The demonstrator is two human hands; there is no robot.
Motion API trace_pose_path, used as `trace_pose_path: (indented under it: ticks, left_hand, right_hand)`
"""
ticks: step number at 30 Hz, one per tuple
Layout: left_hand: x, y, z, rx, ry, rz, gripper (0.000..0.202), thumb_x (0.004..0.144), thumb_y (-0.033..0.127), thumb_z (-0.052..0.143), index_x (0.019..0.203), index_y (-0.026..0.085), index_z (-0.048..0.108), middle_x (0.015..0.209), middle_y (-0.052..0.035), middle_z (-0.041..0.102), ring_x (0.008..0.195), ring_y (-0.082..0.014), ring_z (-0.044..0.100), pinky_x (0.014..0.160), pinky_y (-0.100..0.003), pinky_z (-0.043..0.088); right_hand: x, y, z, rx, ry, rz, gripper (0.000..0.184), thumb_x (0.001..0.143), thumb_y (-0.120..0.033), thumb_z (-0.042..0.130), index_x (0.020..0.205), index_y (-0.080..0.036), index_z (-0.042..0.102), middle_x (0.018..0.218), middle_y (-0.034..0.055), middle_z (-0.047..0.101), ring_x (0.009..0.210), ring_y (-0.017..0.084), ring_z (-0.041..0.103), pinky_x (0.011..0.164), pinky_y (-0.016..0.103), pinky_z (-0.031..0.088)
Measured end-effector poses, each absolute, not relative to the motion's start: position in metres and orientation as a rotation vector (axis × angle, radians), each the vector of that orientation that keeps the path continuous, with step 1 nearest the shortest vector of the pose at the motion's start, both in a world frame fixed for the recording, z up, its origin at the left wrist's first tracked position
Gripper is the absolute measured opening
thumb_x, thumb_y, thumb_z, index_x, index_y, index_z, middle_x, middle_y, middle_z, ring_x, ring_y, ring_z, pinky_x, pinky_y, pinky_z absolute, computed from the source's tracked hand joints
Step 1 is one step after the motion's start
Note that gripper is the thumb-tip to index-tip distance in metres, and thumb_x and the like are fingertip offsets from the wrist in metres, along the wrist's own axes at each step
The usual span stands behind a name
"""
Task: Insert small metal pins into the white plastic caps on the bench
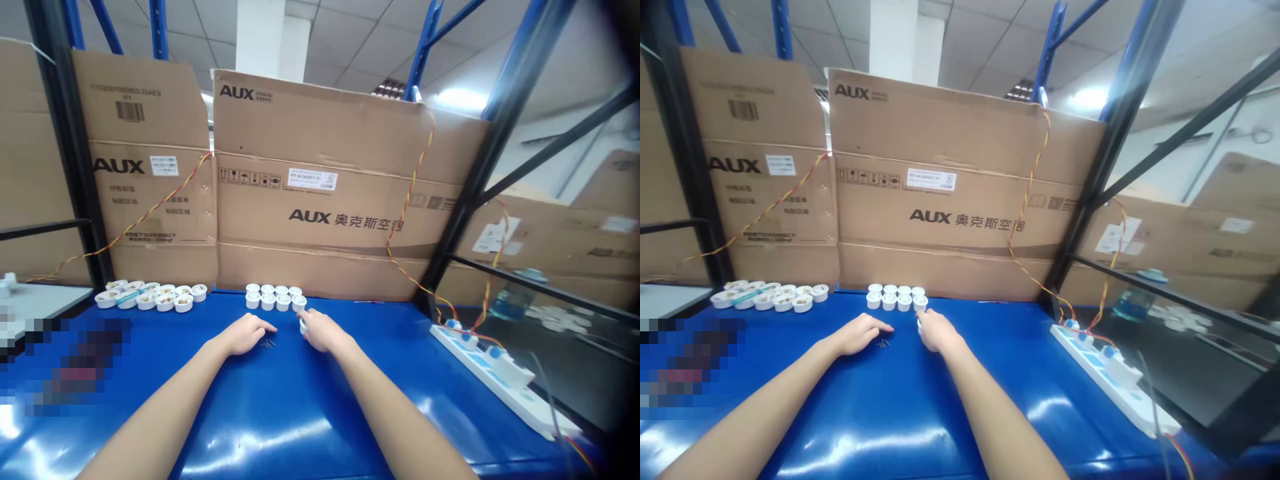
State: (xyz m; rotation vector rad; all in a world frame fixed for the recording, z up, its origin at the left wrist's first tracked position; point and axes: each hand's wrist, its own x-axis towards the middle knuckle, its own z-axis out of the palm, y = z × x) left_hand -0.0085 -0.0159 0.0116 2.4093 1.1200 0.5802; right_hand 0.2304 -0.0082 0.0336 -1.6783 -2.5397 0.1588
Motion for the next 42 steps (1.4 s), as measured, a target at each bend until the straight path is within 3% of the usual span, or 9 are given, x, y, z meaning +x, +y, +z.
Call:
trace_pose_path:
  ticks: [4,12,16,21,25,29,32,36,42]
  left_hand:
    - [-0.007,-0.017,0.013,2.418,1.081,0.621,0.043,0.080,0.013,0.038,0.104,0.023,0.072,0.112,0.0011,0.070,0.107,-0.0174,0.063,0.098,-0.027,0.043]
    - [-0.010,-0.011,0.005,2.129,1.025,0.860,0.045,0.077,0.011,0.035,0.112,0.018,0.062,0.097,-0.0035,0.072,0.090,-0.0156,0.067,0.088,-0.028,0.050]
    - [-0.010,-0.008,0.001,2.006,1.020,0.910,0.042,0.078,0.012,0.035,0.112,0.017,0.059,0.097,-0.0052,0.070,0.085,-0.0167,0.068,0.087,-0.032,0.051]
    - [-0.010,-0.003,-0.003,1.934,1.048,1.005,0.043,0.078,0.013,0.035,0.116,0.016,0.055,0.096,-0.0053,0.069,0.077,-0.0161,0.068,0.084,-0.033,0.052]
    - [-0.011,-0.001,-0.001,2.007,1.169,1.030,0.043,0.076,0.013,0.036,0.111,0.017,0.060,0.102,-0.0053,0.070,0.092,-0.0177,0.066,0.090,-0.031,0.049]
    - [-0.010,-0.004,0.002,2.114,1.206,0.893,0.045,0.076,0.013,0.036,0.109,0.018,0.065,0.117,-0.0040,0.067,0.110,-0.0198,0.059,0.100,-0.032,0.043]
    - [-0.009,-0.010,0.005,2.180,1.187,0.803,0.047,0.078,0.014,0.036,0.114,0.020,0.065,0.124,-0.0022,0.064,0.117,-0.0199,0.055,0.105,-0.033,0.038]
    - [-0.005,-0.021,0.011,2.300,1.028,0.607,0.049,0.080,0.016,0.040,0.123,0.028,0.061,0.135,0.0026,0.055,0.127,-0.0196,0.047,0.112,-0.034,0.030]
    - [0.000,-0.025,0.014,2.346,0.940,0.518,0.048,0.080,0.017,0.041,0.122,0.028,0.062,0.134,0.0032,0.055,0.127,-0.0183,0.048,0.111,-0.032,0.031]
  right_hand:
    - [0.223,-0.007,0.028,-1.487,-2.443,0.287,0.060,0.073,-0.026,0.067,0.131,-0.024,0.049,0.122,0.0103,0.059,0.110,0.027,0.056,0.088,0.032,0.041]
    - [0.219,0.006,0.013,-1.306,-2.173,0.656,0.062,0.059,-0.034,0.078,0.114,-0.020,0.053,0.094,0.0009,0.066,0.082,0.018,0.060,0.070,0.026,0.044]
    - [0.215,0.002,0.019,-1.167,-2.217,0.414,0.044,0.066,-0.019,0.070,0.108,-0.021,0.058,0.106,0.0025,0.064,0.096,0.019,0.057,0.085,0.030,0.043]
    - [0.208,-0.009,0.027,-0.960,-2.475,0.080,0.046,0.073,-0.004,0.055,0.115,-0.024,0.060,0.118,0.0037,0.060,0.105,0.020,0.049,0.094,0.032,0.036]
    - [0.199,-0.012,0.026,-0.845,-2.617,-0.090,0.040,0.085,-0.008,0.045,0.115,-0.027,0.063,0.118,0.0025,0.060,0.100,0.020,0.047,0.090,0.032,0.037]
    - [0.202,-0.009,0.032,-0.823,-2.680,-0.087,0.043,0.084,-0.007,0.046,0.117,-0.028,0.061,0.118,0.0025,0.061,0.101,0.020,0.048,0.090,0.032,0.036]
    - [0.219,-0.001,0.037,-1.049,-2.420,-0.077,0.044,0.079,-0.015,0.057,0.122,-0.025,0.056,0.119,0.0061,0.060,0.105,0.022,0.049,0.094,0.035,0.035]
    - [0.251,0.019,0.026,-1.491,-1.868,-0.027,0.046,0.082,-0.042,0.058,0.121,-0.021,0.049,0.112,0.0090,0.060,0.102,0.023,0.053,0.089,0.033,0.040]
    - [0.278,0.044,-0.007,-1.874,-1.884,0.248,0.049,0.086,-0.045,0.052,0.127,-0.020,0.044,0.109,0.0110,0.063,0.102,0.025,0.059,0.085,0.033,0.042]
